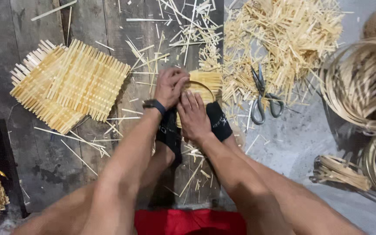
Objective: The person repeatedly trims the edges of square woven bamboo mats using a circular wooden template and shears. They place the template on the mat, cut around it, remove the template, and stack the finished circular plates.
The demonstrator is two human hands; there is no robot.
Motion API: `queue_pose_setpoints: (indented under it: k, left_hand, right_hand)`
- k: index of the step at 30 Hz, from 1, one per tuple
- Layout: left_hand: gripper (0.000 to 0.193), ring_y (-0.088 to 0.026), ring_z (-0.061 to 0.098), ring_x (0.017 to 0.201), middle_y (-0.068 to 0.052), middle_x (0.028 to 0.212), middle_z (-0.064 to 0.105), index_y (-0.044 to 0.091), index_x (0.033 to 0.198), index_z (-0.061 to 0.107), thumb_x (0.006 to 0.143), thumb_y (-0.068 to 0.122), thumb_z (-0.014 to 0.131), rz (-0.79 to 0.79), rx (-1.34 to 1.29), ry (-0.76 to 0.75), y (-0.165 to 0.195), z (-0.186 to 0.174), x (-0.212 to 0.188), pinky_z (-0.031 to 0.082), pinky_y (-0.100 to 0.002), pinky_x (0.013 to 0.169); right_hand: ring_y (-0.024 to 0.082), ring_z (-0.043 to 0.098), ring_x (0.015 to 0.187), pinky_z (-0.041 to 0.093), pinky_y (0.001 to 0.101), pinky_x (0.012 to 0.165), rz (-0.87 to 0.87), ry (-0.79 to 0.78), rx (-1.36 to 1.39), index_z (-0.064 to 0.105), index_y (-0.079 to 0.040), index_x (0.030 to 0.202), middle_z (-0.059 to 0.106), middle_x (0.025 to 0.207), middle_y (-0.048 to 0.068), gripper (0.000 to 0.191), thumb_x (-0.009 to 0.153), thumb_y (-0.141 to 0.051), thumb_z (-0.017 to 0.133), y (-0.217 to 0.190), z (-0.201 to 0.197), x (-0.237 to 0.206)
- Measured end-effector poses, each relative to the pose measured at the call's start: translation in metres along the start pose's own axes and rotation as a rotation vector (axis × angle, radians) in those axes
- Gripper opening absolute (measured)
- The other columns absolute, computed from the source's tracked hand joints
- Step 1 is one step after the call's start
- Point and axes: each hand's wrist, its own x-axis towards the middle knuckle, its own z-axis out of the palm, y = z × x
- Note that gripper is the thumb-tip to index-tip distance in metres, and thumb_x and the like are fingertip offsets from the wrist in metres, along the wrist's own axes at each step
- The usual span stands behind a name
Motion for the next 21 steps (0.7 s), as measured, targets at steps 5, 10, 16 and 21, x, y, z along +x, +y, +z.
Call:
queue_pose_setpoints:
  k: [5,10,16,21]
  left_hand:
    - [0.015,-0.032,0.062,0.104,-0.011,0.109,0.070,0.010,0.102,0.080,0.096,0.015,0.066,0.003,-0.040,0.002,-0.012,0.010,-0.007,0.050,-0.042,0.095]
    - [0.014,-0.035,0.064,0.096,-0.012,0.101,0.071,0.007,0.099,0.076,0.100,0.016,0.065,-0.032,-0.036,-0.017,-0.006,0.007,-0.006,0.051,-0.045,0.092]
    - [0.026,-0.039,0.066,0.077,-0.018,0.082,0.067,0.003,0.089,0.069,0.103,0.023,0.063,-0.237,-0.032,-0.068,-0.020,0.022,0.001,0.052,-0.046,0.068]
    - [0.038,-0.032,0.062,0.063,-0.019,0.070,0.065,-0.001,0.087,0.071,0.099,0.036,0.069,-0.559,-0.095,-0.163,-0.039,0.034,0.009,0.050,-0.043,0.063]
  right_hand:
    - [0.040,0.036,0.143,0.023,0.0551,0.119,-0.056,-0.009,-0.114,0.057,0.002,0.130,0.045,0.145,0.026,0.067,0.072,-0.028,0.073,0.007,-0.031,0.005]
    - [0.042,0.053,0.115,0.039,0.0518,0.104,0.118,-0.128,0.431,0.058,0.001,0.126,0.059,0.119,0.023,0.065,0.078,-0.040,0.072,0.057,-0.080,0.039]
    - [0.044,0.062,0.110,0.048,0.0511,0.093,0.353,-0.207,0.671,0.069,-0.006,0.118,0.067,0.115,0.024,0.044,0.103,-0.040,0.046,0.096,-0.039,0.077]
    - [0.045,0.061,0.111,0.048,0.0502,0.096,0.426,-0.199,0.800,0.069,-0.001,0.117,0.068,0.119,0.027,0.051,0.107,-0.042,0.040,0.114,-0.001,0.080]
